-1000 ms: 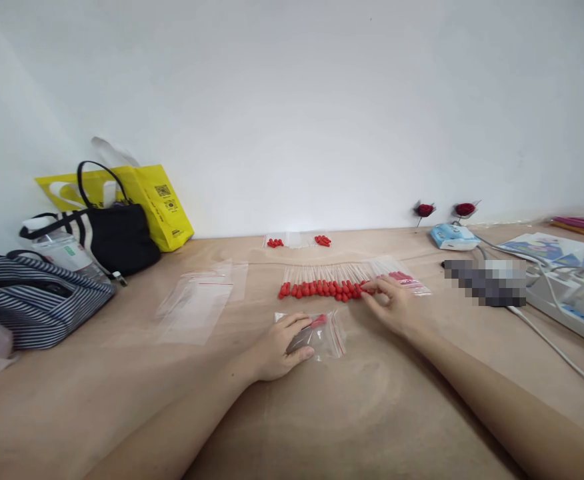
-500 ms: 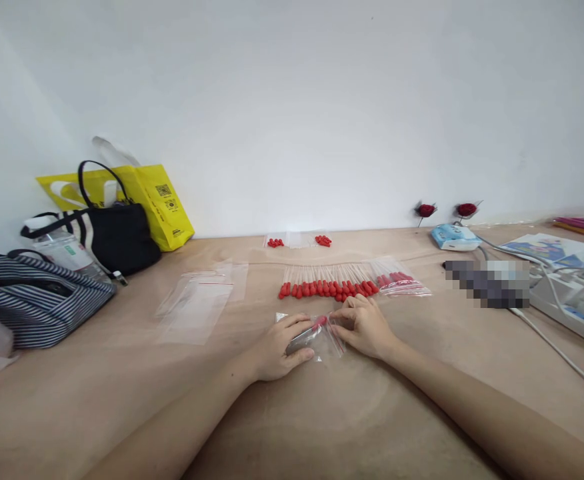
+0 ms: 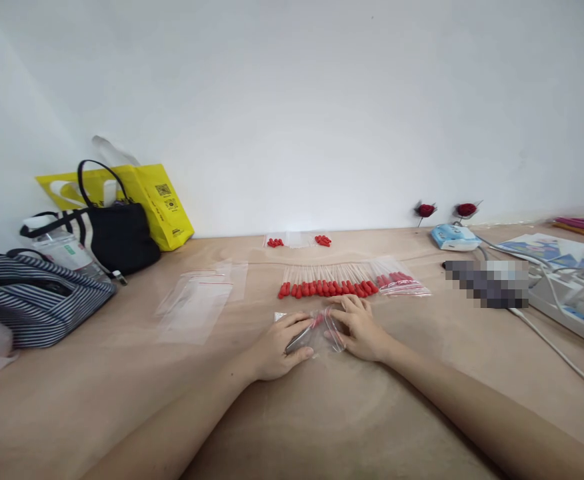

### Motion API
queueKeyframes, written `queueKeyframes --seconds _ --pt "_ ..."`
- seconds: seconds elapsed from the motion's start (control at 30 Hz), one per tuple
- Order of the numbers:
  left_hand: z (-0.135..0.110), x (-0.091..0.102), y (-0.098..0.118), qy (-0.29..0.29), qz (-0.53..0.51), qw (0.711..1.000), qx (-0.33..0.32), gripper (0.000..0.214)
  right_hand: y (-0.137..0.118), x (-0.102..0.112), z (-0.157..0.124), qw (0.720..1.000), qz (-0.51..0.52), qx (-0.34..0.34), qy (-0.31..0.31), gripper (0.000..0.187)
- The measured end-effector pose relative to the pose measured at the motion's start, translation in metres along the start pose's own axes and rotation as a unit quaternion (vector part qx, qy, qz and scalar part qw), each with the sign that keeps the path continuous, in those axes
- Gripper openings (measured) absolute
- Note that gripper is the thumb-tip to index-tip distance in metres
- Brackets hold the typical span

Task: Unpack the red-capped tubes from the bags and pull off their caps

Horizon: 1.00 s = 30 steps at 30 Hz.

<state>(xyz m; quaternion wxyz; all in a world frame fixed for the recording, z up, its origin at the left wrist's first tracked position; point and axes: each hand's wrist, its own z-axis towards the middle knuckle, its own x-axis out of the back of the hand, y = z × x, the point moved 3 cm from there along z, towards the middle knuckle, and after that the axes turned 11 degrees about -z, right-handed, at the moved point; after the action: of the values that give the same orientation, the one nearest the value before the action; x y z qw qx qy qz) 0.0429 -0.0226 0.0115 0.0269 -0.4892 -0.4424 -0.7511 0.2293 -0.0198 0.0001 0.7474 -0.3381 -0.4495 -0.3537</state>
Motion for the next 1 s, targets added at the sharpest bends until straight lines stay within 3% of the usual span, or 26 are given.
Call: queueKeyframes --seconds 0.2,0.3,0.5,0.67,0.77,0.83,0.9,1.0 --pt "-0.001 0.0 0.0 -0.003 0.01 1.0 0.01 0.052 0.008 0.001 0.001 0.997 0.069 -0.016 -0.003 0.028" --pt "-0.001 -0.001 -0.001 -0.009 0.022 0.999 0.023 0.055 0.008 -0.001 0.001 0.997 0.078 -0.005 -0.01 0.016" --pt "-0.002 -0.001 -0.002 -0.018 0.041 0.998 0.045 0.056 0.021 0.016 -0.003 0.984 0.169 -0.011 0.046 0.012" --pt "-0.004 0.0 -0.004 -0.021 0.049 0.997 0.054 0.058 0.069 0.035 -0.011 0.918 0.368 -0.107 0.098 0.017" --pt "-0.005 0.002 -0.005 -0.018 0.049 0.998 0.047 0.059 0.097 0.04 -0.013 0.873 0.41 -0.178 0.196 0.022" --pt "-0.005 0.005 -0.005 -0.01 0.054 0.997 0.046 0.058 0.106 0.039 -0.013 0.859 0.401 -0.206 0.241 0.025" --pt "-0.004 0.01 -0.007 0.022 0.063 0.996 0.052 0.05 0.108 0.034 -0.011 0.871 0.346 -0.23 0.262 0.027" --pt "-0.002 0.023 -0.014 0.109 0.059 0.989 0.075 0.031 0.103 0.026 -0.007 0.915 0.204 -0.234 0.257 0.027"
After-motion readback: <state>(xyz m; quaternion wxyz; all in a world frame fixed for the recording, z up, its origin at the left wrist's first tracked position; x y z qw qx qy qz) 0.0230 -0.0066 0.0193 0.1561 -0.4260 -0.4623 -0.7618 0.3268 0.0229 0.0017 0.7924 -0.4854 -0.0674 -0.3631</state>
